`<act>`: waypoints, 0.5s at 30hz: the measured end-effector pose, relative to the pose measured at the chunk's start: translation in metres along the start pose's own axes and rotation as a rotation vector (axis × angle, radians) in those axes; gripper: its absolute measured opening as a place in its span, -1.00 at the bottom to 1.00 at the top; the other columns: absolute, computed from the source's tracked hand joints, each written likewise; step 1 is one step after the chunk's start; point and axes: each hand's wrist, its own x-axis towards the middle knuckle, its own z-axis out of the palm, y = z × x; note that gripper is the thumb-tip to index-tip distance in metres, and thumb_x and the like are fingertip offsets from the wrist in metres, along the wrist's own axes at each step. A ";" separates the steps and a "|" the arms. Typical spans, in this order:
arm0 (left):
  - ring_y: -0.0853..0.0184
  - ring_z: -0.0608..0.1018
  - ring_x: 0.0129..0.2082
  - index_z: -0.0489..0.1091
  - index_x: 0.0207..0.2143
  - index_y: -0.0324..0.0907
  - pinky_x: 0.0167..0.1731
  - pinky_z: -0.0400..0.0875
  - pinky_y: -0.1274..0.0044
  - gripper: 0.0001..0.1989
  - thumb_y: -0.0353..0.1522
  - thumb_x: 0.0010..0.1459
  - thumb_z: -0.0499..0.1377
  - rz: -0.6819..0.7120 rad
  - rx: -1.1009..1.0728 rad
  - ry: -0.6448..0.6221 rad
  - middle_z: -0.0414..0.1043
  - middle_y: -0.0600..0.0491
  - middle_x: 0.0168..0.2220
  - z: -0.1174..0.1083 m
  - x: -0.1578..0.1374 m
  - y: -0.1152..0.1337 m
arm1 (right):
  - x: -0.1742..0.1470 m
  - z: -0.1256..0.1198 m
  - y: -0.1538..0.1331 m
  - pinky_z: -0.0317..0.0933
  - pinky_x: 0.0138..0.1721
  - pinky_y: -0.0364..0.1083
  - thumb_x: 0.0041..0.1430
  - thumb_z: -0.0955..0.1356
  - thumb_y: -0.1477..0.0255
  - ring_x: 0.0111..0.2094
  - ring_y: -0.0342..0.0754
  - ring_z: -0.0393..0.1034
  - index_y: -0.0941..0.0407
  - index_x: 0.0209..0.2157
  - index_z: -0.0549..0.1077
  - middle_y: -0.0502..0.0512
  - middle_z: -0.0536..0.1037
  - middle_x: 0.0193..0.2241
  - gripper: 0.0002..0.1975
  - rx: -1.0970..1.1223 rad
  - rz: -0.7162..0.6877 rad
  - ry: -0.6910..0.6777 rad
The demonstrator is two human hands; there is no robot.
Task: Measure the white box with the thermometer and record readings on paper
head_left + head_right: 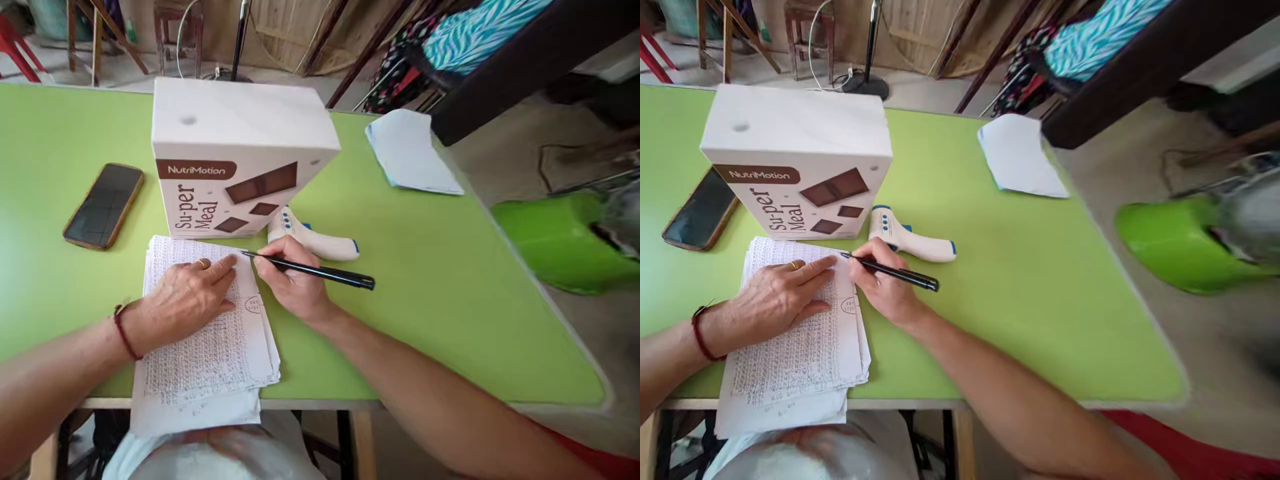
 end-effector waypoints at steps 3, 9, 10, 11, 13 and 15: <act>0.28 0.56 -0.44 0.46 -0.13 -0.30 -0.53 0.50 0.42 -0.64 -0.22 0.12 0.33 0.001 0.003 -0.009 0.40 -0.07 0.13 0.001 -0.001 -0.001 | 0.000 0.000 0.000 0.14 -0.56 -0.16 0.13 0.32 0.50 -0.61 -0.21 0.22 0.06 -0.45 0.31 -0.12 0.39 -0.60 -0.89 -0.004 0.004 -0.014; 0.29 0.53 -0.45 0.45 -0.15 -0.29 -0.55 0.47 0.43 -0.67 -0.22 0.15 0.30 0.011 -0.005 0.027 0.40 -0.07 0.12 0.003 -0.001 -0.002 | 0.000 0.000 0.001 0.13 -0.57 -0.16 0.13 0.32 0.49 -0.60 -0.21 0.20 0.06 -0.45 0.32 -0.12 0.36 -0.60 -0.89 0.018 0.002 -0.037; 0.30 0.53 -0.45 0.45 -0.16 -0.29 -0.55 0.47 0.43 -0.67 -0.22 0.16 0.30 0.010 -0.005 0.030 0.41 -0.07 0.12 0.003 -0.001 -0.002 | 0.000 0.000 0.001 0.12 -0.57 -0.17 0.13 0.32 0.50 -0.60 -0.21 0.20 0.06 -0.46 0.32 -0.12 0.36 -0.61 -0.89 0.021 0.001 -0.036; 0.30 0.53 -0.45 0.45 -0.15 -0.30 -0.55 0.47 0.43 -0.67 -0.22 0.16 0.29 0.010 -0.006 0.031 0.41 -0.08 0.12 0.003 -0.001 -0.002 | 0.000 0.001 0.001 0.12 -0.57 -0.17 0.12 0.32 0.50 -0.61 -0.21 0.19 0.06 -0.46 0.31 -0.13 0.35 -0.61 -0.89 0.023 0.001 -0.033; 0.29 0.54 -0.44 0.44 -0.15 -0.30 -0.55 0.47 0.43 -0.66 -0.22 0.16 0.30 0.011 -0.009 0.032 0.41 -0.08 0.12 0.003 -0.002 -0.002 | 0.000 0.001 0.001 0.11 -0.57 -0.18 0.12 0.32 0.52 -0.61 -0.22 0.19 0.07 -0.46 0.31 -0.13 0.35 -0.60 -0.88 0.028 0.001 -0.027; 0.28 0.55 -0.43 0.44 -0.13 -0.31 -0.55 0.47 0.43 -0.65 -0.22 0.16 0.30 0.012 -0.013 0.034 0.41 -0.08 0.12 0.004 -0.002 -0.002 | 0.000 0.001 0.001 0.11 -0.58 -0.18 0.12 0.32 0.52 -0.61 -0.23 0.19 0.07 -0.46 0.31 -0.13 0.34 -0.60 -0.88 0.031 0.000 -0.028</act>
